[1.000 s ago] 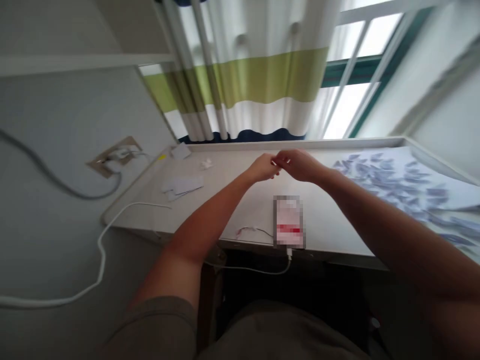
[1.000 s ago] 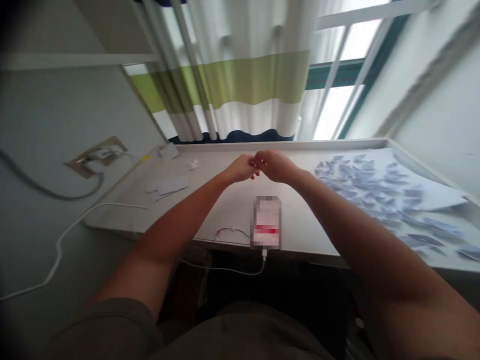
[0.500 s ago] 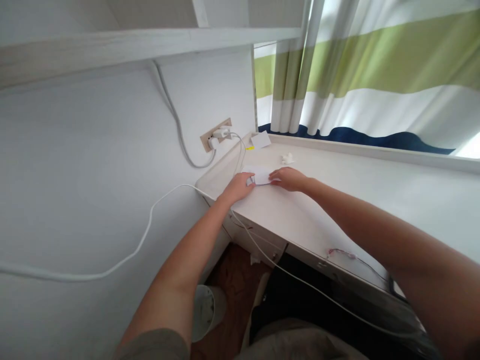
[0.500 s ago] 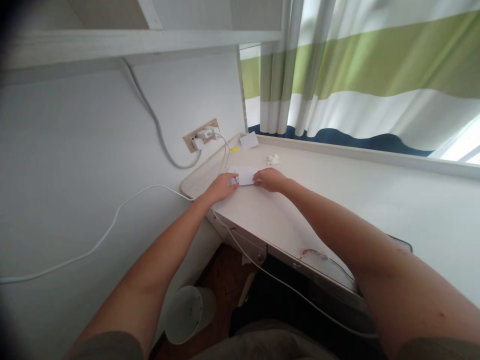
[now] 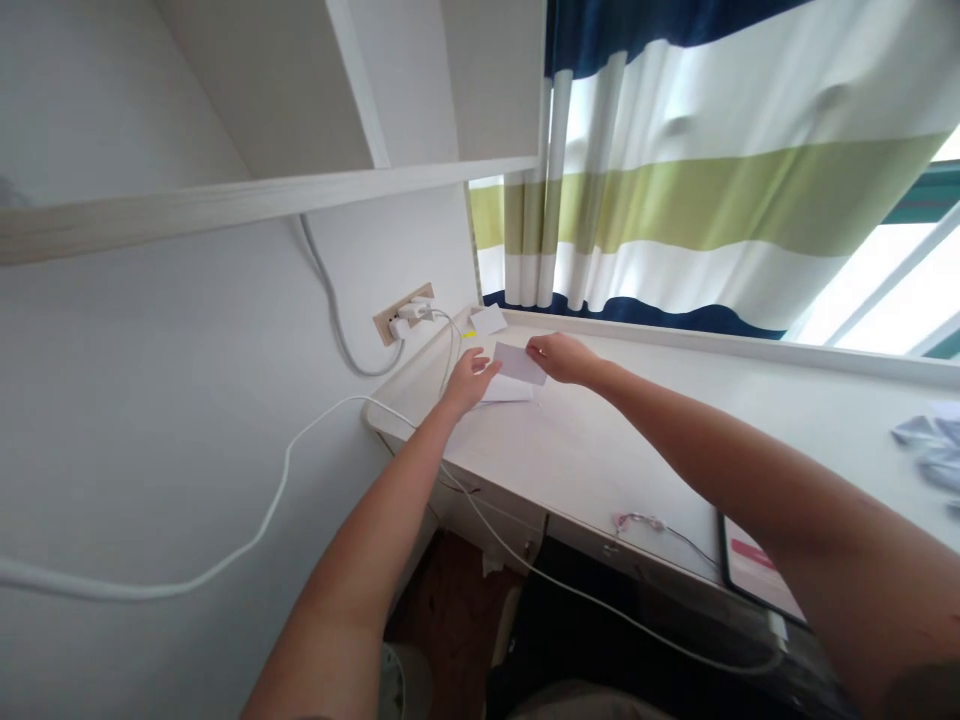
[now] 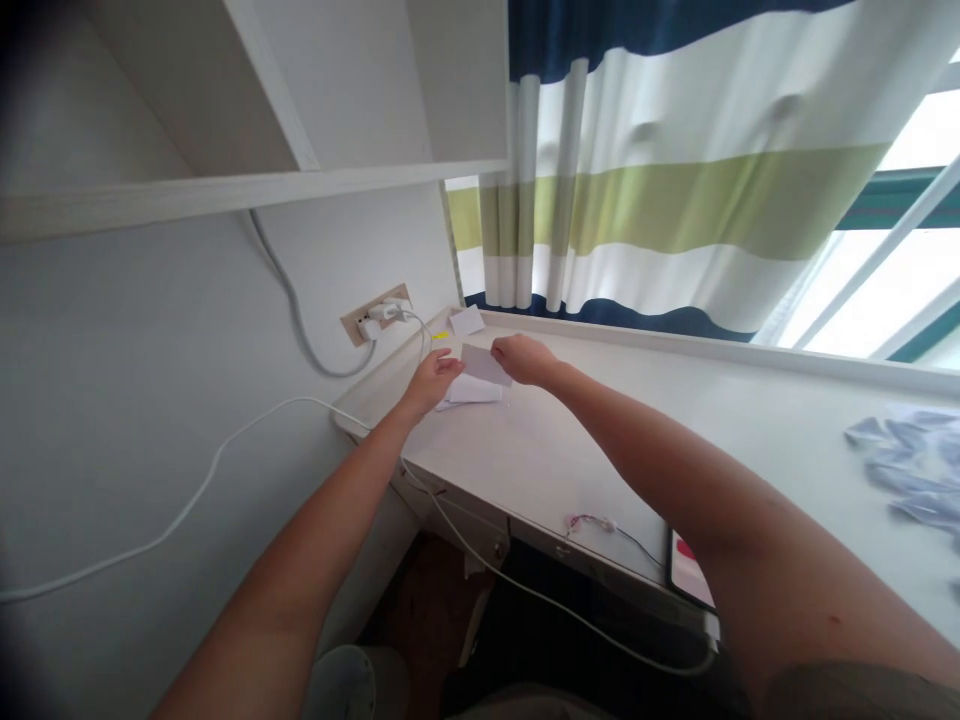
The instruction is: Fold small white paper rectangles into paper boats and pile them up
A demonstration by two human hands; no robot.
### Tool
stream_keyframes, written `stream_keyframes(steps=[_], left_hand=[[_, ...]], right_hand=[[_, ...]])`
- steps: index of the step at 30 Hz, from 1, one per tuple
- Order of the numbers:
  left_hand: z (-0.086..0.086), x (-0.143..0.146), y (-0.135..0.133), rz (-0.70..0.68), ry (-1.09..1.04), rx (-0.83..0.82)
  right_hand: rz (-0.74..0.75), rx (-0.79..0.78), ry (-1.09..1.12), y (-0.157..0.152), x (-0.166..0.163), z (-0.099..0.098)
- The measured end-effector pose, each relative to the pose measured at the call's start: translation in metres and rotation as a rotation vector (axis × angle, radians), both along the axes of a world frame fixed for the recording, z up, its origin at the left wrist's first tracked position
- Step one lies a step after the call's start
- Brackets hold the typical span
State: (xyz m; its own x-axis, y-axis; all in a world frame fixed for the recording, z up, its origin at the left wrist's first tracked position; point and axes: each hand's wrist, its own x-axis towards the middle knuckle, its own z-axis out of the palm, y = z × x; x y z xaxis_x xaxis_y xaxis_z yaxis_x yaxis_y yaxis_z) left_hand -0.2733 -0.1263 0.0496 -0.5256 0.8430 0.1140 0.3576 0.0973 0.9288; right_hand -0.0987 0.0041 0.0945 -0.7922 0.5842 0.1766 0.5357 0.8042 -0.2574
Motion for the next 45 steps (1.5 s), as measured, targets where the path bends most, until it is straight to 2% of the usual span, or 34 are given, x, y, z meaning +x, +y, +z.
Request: stream_keyframes(steps=[3, 4, 6, 9, 13, 15, 17, 19, 21, 25, 27, 30, 34, 39, 45], left_hand=[[0.008, 0.044, 0.017, -0.158, -0.282, -0.015], [0.009, 0.064, 0.025, -0.211, -0.365, 0.007], [0.010, 0.109, 0.045, -0.296, -0.495, 0.040], [0.008, 0.183, 0.078, -0.467, -0.600, -0.027], [-0.007, 0.268, 0.113, -0.579, -0.660, -0.128], [-0.021, 0.298, 0.123, -0.669, -0.643, -0.178], [-0.034, 0.314, 0.128, -0.627, -0.564, -0.123], [-0.046, 0.319, 0.130, -0.576, -0.488, -0.048], [-0.054, 0.316, 0.130, -0.639, -0.467, -0.013], [-0.059, 0.305, 0.127, -0.667, -0.459, 0.026], [-0.060, 0.304, 0.128, -0.678, -0.392, 0.024], [-0.061, 0.305, 0.128, -0.716, -0.354, 0.023], [-0.058, 0.305, 0.125, -0.754, -0.410, 0.047], [-0.056, 0.302, 0.126, -0.679, -0.428, 0.109], [-0.048, 0.300, 0.127, -0.694, -0.505, 0.075]], right_hand=[[-0.128, -0.088, 0.164, 0.008, 0.046, 0.004], [-0.195, -0.208, 0.321, 0.010, 0.067, 0.001], [-0.316, -0.439, 0.656, 0.013, 0.113, -0.011], [-0.471, -0.616, 0.987, 0.013, 0.187, -0.033], [-0.693, -0.576, 1.107, 0.014, 0.269, -0.061], [-0.761, -0.557, 1.118, 0.014, 0.296, -0.072], [-0.789, -0.581, 1.100, 0.014, 0.312, -0.083], [-0.776, -0.624, 1.083, 0.013, 0.319, -0.093], [-0.733, -0.671, 1.072, 0.012, 0.321, -0.099], [-0.457, -0.698, 0.980, 0.008, 0.328, -0.102], [-0.402, -0.756, 0.977, 0.007, 0.333, -0.103], [-0.379, -0.810, 1.038, 0.007, 0.336, -0.103], [-0.418, -0.849, 1.146, 0.006, 0.334, -0.102], [-0.441, -0.931, 1.245, 0.004, 0.332, -0.097], [-0.390, -0.947, 1.258, 0.003, 0.334, -0.092]])
